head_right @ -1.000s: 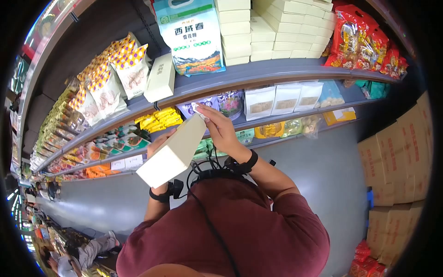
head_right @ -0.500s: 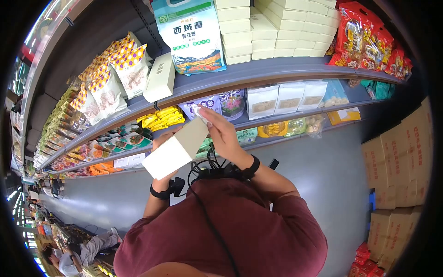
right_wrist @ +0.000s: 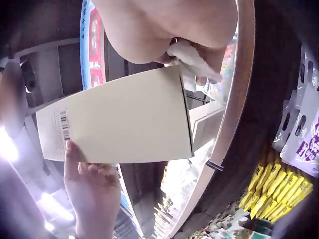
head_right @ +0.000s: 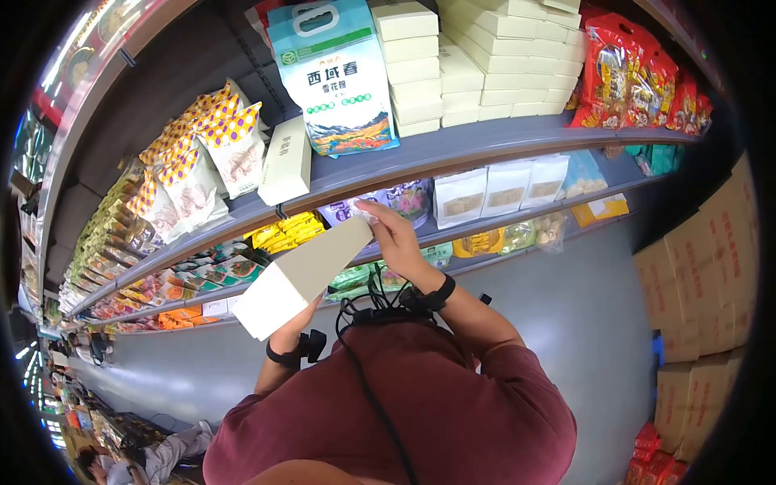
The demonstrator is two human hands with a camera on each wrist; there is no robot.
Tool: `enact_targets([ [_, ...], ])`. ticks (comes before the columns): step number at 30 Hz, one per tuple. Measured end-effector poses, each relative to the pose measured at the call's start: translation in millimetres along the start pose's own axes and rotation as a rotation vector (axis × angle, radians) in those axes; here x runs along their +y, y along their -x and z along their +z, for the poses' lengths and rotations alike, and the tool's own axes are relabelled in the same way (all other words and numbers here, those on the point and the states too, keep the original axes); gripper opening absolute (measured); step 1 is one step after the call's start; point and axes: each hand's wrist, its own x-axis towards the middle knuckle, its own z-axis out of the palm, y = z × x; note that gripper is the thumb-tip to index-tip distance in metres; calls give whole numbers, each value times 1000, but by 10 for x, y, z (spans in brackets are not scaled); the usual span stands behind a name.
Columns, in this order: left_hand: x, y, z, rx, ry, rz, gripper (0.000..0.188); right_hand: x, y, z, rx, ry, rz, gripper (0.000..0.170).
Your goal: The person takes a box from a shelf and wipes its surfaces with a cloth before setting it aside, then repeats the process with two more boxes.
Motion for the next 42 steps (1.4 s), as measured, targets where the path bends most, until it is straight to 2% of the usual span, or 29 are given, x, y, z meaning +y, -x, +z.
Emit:
enact_targets([
  [1, -10, 18, -11, 7, -3, 2, 35, 54, 2, -12, -5, -1, -6, 36],
  [3, 21, 43, -32, 99, 220, 2, 34, 129, 11, -50, 13, -178, 250, 34],
  [5, -14, 91, -44, 92, 246, -20, 33, 125, 6, -65, 3, -269, 221, 33],
  [7, -11, 168, -55, 84, 276, -44, 33, 145, 9, -52, 50, -489, 294, 35],
  [8, 12, 234, -66, 51, 184, -97, 37, 136, 20, -44, 47, -487, 297, 35],
  [10, -5, 352, -52, 19, 90, -150, 42, 40, 17, -14, 139, -830, 415, 34],
  [13, -166, 479, 36, 86, 192, -138, 35, -218, -5, -8, 156, -927, 465, 32],
  [14, -203, 499, 59, 113, 180, -99, 35, -143, 21, -21, 153, -929, 466, 32],
  [16, -205, 512, 71, 138, 169, -61, 36, 104, 105, -60, -52, -792, 522, 30],
  [21, -61, 498, 157, 117, 115, -21, 34, 219, 318, -3, -108, -672, 494, 29],
  [22, -13, 481, 167, 121, 112, -25, 34, 158, 297, -57, -93, -705, 506, 28],
  [24, 81, 370, 186, 91, 358, -233, 35, 74, 236, -181, -78, -738, 518, 28],
  [25, 193, 268, 208, 91, 357, -235, 35, 64, 207, -256, -22, -758, 511, 30],
  [27, 413, 112, 252, 276, 382, -6, 36, -92, 136, -360, 36, -777, 507, 31],
  [28, 359, 165, 239, 276, 382, -10, 36, -280, 83, -415, 94, -809, 451, 32],
  [29, 241, 246, 211, 148, 282, -26, 37, -372, 50, -456, 150, -840, 393, 34],
  [30, 192, 297, 204, 19, 182, -41, 39, -349, 60, -498, 130, -872, 383, 39],
  [34, 210, 461, 349, 128, 404, -122, 42, -299, 252, -373, 189, -962, 407, 35],
  [36, 275, 512, 371, 202, 362, -142, 39, -113, 413, -278, 80, -793, 468, 35],
  [40, 318, 535, 294, 150, 475, -190, 34, -45, 496, -241, 71, -686, 437, 34],
  [42, 295, 501, 349, 101, 474, -249, 33, 46, 425, -387, 189, -695, 457, 34],
])
